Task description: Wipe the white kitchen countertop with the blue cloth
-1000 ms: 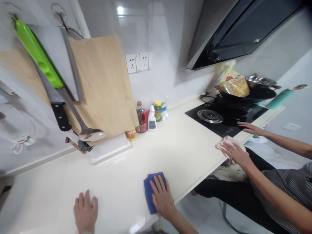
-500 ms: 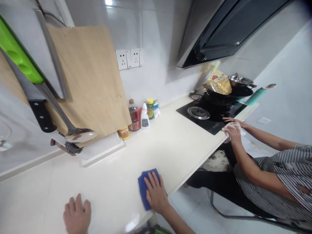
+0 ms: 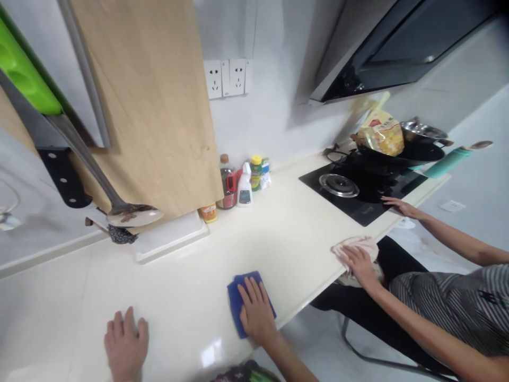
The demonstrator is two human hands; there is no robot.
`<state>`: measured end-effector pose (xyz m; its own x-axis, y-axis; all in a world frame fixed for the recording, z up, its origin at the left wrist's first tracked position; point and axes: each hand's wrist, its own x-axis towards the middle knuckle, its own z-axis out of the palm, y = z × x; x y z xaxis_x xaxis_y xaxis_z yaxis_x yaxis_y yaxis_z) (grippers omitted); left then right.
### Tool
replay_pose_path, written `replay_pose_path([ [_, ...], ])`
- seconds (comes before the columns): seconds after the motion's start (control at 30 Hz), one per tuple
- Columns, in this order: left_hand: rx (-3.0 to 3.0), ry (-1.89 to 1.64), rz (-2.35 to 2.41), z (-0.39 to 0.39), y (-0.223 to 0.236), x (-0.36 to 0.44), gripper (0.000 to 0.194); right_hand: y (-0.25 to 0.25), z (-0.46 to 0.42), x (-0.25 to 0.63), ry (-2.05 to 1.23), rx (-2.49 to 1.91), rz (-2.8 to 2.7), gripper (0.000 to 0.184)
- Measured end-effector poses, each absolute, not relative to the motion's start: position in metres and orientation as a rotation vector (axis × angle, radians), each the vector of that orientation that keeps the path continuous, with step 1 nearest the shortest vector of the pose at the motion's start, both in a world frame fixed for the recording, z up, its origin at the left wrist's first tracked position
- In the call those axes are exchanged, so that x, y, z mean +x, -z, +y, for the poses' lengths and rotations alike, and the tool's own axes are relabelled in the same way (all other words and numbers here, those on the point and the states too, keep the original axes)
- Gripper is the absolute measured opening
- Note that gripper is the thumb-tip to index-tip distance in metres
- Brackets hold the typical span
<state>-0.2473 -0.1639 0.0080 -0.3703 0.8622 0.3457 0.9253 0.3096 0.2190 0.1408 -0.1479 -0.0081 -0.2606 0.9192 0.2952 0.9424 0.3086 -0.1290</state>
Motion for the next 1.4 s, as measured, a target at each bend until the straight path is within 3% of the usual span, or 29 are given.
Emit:
replay_pose_path([
  [0.33, -1.616, 0.576, -2.492, -0.167, -0.004, -0.247, 0.065, 0.01, -0.033, 0.157, 0.092, -1.851, -2.112, 0.056],
  [0.87, -1.659, 0.56, -2.504, -0.165, -0.005, -0.249, 0.061, 0.016, 0.153, 0.135, 0.025, -2.016, -1.954, 0.063],
  [1.1, -1.632, 0.495, -2.551, -0.165, -0.008, -0.246, 0.061, 0.016, 0.172, 0.095, -0.05, -2.033, -1.847, 0.067],
  [1.4, -1.593, 0.465, -2.581, -0.166, -0.009, -0.247, 0.063, 0.0, 0.16, 0.1, -0.047, -1.913, -2.149, 0.061],
])
